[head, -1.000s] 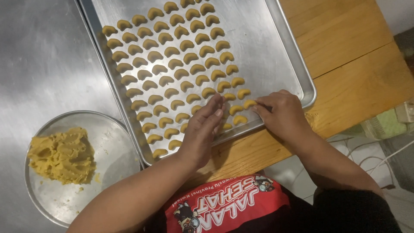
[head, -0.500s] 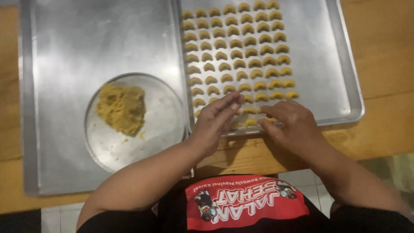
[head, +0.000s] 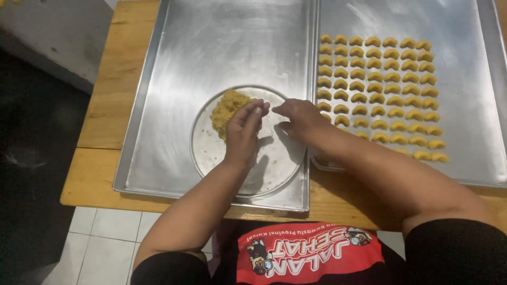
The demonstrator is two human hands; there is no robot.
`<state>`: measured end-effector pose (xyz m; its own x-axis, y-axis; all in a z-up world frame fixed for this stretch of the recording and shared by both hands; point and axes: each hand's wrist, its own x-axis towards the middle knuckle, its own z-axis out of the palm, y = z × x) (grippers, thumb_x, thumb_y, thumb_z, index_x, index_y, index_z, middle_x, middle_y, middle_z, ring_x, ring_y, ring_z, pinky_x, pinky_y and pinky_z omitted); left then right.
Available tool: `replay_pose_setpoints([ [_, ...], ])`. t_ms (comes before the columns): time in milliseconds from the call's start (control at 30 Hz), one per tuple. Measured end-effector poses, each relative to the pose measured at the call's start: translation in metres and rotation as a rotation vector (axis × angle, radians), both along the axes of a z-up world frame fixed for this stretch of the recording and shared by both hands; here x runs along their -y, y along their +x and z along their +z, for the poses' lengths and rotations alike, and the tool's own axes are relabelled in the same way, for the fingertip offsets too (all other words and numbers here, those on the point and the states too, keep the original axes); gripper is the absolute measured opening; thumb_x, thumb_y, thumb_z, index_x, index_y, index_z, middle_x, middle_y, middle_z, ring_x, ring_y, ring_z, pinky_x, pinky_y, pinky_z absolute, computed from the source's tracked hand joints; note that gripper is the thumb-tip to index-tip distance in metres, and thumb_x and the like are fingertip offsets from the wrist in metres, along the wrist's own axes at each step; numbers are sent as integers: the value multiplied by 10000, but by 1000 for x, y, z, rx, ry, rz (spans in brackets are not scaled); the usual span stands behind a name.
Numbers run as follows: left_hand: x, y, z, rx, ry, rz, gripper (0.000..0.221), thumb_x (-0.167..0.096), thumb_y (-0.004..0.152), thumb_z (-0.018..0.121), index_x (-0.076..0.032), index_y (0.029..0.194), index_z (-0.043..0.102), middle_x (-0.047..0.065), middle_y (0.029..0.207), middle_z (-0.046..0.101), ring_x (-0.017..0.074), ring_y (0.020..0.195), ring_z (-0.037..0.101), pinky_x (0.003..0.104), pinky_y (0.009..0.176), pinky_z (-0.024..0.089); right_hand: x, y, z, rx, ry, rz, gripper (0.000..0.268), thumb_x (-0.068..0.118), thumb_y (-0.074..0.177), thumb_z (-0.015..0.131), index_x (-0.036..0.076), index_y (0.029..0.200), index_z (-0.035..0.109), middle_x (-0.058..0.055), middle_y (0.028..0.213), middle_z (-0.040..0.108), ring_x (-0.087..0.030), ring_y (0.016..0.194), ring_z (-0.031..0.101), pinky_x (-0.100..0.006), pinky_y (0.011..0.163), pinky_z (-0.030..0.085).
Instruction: Hand-shaping dough into crescent-shaped cookies and arranging them on a baking tray.
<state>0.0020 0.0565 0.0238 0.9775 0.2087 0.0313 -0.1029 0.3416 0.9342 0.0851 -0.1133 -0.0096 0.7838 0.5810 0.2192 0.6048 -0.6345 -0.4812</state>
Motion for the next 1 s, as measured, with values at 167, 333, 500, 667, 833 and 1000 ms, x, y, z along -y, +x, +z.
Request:
replay_pose_setpoints([
  [167,-12,-9,26,-18,-95,47,312,-172,1020,606,-1,1280,622,111,1122,698,182,1094,641,394,1064,493,-39,47,-12,-48,-12,127,730,65,727,859,82,1407,595,-196,1195,685,-429,1147,649,-543,1004,508],
  [333,-18,-6,30,-174,-230,10,333,-235,1023,571,-56,1303,600,56,1186,674,159,1123,631,343,1025,453,-53,55,-6,-173,22,246,528,142,747,873,111,1242,693,-174,1154,660,-434,1114,636,-555,968,521],
  [500,-19,-6,37,-344,-323,-68,363,-274,1041,506,-80,1344,551,60,1259,618,194,1192,592,383,1082,386,-50,61,-28,-83,-83,145,75,119,866,757,166,922,773,-51,900,687,-276,892,679,-405,793,539],
  [667,-19,-5,38,-326,-289,-57,359,-278,1046,486,-88,1348,531,53,1281,586,197,1225,564,381,1099,378,-48,42,-4,-30,-149,113,73,184,911,721,122,897,757,-81,853,680,-270,838,671,-385,746,541],
  [833,-20,-2,33,-376,-311,-51,418,-293,1055,467,-97,1426,476,83,1395,552,238,1333,522,427,1185,319,-42,48,3,-153,-186,19,202,273,902,755,74,873,735,-135,796,679,-305,791,684,-413,739,563],
  [1000,-21,-2,37,-377,-304,-60,454,-291,1052,464,-88,1458,447,99,1428,536,250,1366,502,431,1207,308,-26,32,95,-712,179,-167,232,206,851,752,19,987,776,-194,931,758,-330,920,710,-502,903,524],
])
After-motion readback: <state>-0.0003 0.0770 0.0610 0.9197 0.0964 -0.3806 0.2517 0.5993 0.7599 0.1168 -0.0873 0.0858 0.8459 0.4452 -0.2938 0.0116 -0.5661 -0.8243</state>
